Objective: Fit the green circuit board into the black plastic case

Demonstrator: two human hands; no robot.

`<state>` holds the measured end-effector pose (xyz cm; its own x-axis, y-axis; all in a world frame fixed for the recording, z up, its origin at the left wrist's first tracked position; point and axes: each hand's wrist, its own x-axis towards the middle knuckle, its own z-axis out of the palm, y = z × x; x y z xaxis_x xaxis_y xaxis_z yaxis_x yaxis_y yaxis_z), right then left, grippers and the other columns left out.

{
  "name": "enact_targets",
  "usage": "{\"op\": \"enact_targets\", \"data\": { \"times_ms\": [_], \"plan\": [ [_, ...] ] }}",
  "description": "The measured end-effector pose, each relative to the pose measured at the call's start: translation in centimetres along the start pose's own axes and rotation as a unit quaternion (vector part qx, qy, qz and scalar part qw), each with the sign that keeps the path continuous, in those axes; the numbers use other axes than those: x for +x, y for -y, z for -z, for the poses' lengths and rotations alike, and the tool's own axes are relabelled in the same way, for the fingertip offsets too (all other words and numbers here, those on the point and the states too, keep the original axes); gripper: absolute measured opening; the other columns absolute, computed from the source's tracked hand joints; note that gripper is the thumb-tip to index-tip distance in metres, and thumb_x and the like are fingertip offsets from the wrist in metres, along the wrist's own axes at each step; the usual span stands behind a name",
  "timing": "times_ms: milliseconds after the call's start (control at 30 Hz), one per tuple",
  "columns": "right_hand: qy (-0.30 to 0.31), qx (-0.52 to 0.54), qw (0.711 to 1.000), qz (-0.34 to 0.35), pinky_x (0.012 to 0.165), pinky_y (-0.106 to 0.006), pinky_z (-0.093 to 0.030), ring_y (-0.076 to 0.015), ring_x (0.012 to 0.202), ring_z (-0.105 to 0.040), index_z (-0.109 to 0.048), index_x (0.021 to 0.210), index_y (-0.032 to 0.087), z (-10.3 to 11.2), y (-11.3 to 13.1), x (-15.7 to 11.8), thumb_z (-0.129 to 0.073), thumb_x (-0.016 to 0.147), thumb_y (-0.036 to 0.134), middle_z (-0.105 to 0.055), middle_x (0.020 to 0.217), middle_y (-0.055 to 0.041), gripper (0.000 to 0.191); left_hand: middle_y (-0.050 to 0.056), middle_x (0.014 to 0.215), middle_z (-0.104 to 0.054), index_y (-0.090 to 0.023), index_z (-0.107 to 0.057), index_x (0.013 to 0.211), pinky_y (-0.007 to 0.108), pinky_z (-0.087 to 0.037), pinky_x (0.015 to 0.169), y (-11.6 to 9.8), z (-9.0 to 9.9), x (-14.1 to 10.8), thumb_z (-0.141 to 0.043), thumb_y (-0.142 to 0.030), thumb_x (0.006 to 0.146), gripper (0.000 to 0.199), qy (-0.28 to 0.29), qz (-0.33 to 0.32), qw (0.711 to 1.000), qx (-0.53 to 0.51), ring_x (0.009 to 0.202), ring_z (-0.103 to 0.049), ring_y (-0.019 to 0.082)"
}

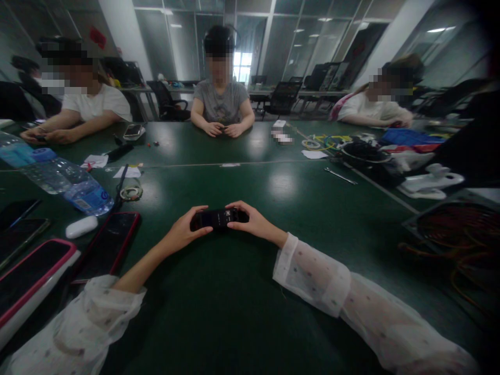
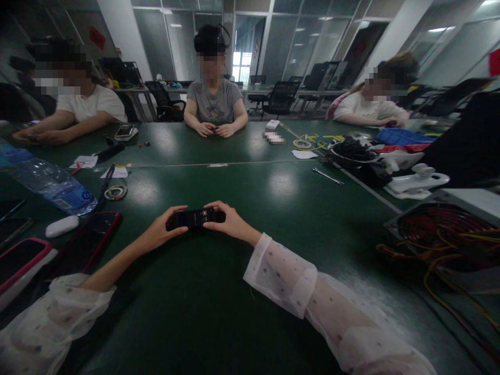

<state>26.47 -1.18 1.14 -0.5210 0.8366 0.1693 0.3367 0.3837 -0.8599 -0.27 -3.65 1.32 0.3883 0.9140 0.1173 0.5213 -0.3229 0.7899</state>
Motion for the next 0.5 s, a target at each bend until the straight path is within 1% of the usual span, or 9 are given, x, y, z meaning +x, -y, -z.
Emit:
{"op": "enact_targets", "data": {
  "times_ms": [100, 333, 500],
  "plan": [
    [-0.009, -0.033, 0.999, -0.005, 0.099, -0.053, -0.043, -0.0248, 0.116, -0.053, -0.053, 0.122, 0.031, 0.02, -0.08, -0.07, -0.071, 0.077, 0.044, -0.055, 0.124, -0.0045, 0.051, 0.011, 0.131, -0.055, -0.026, -0.044, 0.134, 0.048, -0.047, 0.096, -0.02, 0.03, 0.00, -0.064, -0.046, 0.081, 0.060, 0.000, 0.009, 1.000, -0.006, 0.117, -0.056, 0.029],
    [-0.026, -0.051, 0.998, 0.010, 0.102, -0.049, -0.041, -0.0240, 0.118, -0.049, -0.053, 0.124, 0.031, 0.00, 0.29, -0.21, -0.068, 0.079, 0.045, -0.056, 0.123, -0.0040, 0.049, 0.012, 0.133, -0.053, -0.026, -0.041, 0.135, 0.049, -0.045, 0.099, -0.40, 0.10, -0.08, -0.067, -0.044, 0.079, 0.065, 0.005, 0.011, 1.000, -0.011, 0.120, -0.054, 0.029],
    [-0.041, -0.051, 0.998, 0.014, 0.102, -0.049, -0.041, -0.0244, 0.119, -0.049, -0.051, 0.126, 0.031, -0.16, 0.52, -0.22, -0.064, 0.083, 0.046, -0.056, 0.125, -0.0046, 0.048, 0.012, 0.132, -0.053, -0.024, -0.043, 0.134, 0.050, -0.044, 0.099, -0.12, 0.00, 0.07, -0.065, -0.039, 0.081, 0.059, -0.020, -0.012, 1.000, -0.005, 0.119, -0.054, 0.029]
  ]
}}
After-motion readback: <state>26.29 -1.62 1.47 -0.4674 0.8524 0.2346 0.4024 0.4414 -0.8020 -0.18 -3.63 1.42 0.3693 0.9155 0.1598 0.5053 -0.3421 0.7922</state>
